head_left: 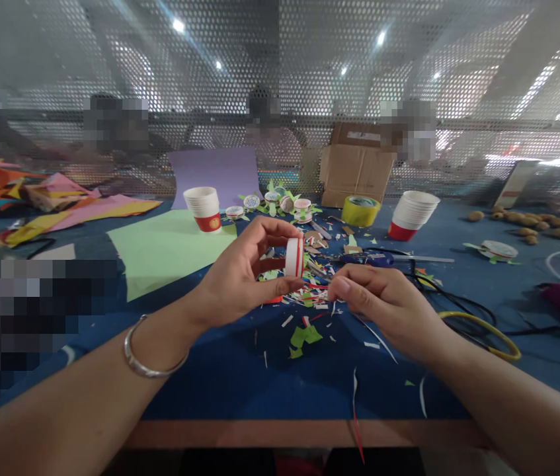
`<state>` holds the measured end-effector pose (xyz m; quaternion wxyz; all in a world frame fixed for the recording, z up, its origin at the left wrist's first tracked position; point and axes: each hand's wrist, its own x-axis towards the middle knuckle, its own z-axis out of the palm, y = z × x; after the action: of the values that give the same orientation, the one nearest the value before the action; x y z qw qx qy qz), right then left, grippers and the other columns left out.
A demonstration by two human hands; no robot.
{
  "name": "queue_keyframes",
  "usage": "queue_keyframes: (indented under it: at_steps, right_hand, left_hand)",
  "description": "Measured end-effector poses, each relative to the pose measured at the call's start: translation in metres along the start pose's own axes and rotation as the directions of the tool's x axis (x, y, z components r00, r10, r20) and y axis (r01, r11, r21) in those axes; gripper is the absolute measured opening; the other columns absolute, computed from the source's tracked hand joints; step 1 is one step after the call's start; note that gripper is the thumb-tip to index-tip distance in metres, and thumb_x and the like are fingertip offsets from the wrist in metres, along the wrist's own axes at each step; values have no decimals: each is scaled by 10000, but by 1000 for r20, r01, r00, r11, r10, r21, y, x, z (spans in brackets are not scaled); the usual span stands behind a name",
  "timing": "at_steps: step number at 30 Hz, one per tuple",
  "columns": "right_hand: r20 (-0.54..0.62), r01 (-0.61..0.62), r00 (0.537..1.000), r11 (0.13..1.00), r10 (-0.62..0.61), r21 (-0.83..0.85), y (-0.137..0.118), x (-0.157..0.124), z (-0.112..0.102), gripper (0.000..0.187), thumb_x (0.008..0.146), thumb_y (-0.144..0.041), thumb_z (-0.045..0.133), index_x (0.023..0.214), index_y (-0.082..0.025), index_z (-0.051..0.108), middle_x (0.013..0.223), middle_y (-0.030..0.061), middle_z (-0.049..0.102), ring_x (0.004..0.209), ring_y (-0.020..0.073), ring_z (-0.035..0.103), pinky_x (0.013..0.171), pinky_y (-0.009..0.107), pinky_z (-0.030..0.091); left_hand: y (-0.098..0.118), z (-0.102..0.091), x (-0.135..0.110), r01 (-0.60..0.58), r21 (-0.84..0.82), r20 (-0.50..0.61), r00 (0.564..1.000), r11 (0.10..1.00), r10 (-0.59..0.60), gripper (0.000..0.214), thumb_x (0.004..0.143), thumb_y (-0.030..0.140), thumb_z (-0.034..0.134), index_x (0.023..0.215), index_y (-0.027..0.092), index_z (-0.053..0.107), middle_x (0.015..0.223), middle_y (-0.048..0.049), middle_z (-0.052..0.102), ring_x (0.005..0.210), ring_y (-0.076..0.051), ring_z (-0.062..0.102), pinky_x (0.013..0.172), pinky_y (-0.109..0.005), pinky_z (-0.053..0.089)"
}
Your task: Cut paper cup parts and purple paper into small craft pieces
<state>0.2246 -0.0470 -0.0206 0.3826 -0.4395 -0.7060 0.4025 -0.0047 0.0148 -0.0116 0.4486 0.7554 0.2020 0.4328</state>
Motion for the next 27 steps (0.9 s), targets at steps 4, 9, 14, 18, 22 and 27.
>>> queue_keyframes:
  at_steps: [4,9,14,18,22,27]
  right_hand:
    - [17,-7,1000,997,9,-83,-3,0,0,519,965,-621,513,777,-142,573,649,-34,393,580,53,325,500,198,254]
    - [13,-3,1000,987,5,-158,-3,-1,-1,522,979,-608,489,734,-151,544,664,-26,419,603,65,360,526,208,286]
    - [-5,43,999,973,-46,-229,-3,0,-2,517,993,-563,491,680,-151,499,647,-31,395,596,60,346,525,207,277]
    - [-12,50,998,969,-54,-244,-5,1,-1,519,997,-554,486,667,-153,478,638,-34,383,591,59,337,518,208,274]
    - [-16,46,999,968,-51,-245,-5,0,-1,510,998,-548,487,673,-155,481,636,-36,395,592,59,350,526,210,280]
    - [-19,23,999,963,-29,-268,-5,-1,-1,509,990,-567,489,684,-160,511,631,-36,420,584,63,374,527,226,284]
  left_hand:
    - [-1,2,-1,-43,64,-12,999,997,44,486,766,160,826,1147,211,528,1245,-70,543,1182,-188,569,949,-276,554]
    - [-1,5,-3,-105,147,2,994,984,106,445,792,167,806,1145,214,539,1255,-68,562,1179,-187,588,964,-286,555]
    - [2,6,-6,-133,257,0,990,957,138,427,810,162,785,1168,204,556,1260,-69,573,1222,-191,579,993,-272,547]
    - [3,4,-6,-130,273,-3,991,953,136,441,801,164,793,1181,192,570,1274,-71,577,1215,-187,585,1006,-272,542]
    - [4,4,-4,-40,181,-8,999,983,42,442,789,185,810,1164,178,575,1221,-69,602,1088,-152,631,938,-248,559]
    - [4,4,-3,15,75,-7,1000,997,-14,444,770,186,824,1133,170,568,1191,-79,602,1045,-156,637,888,-257,567]
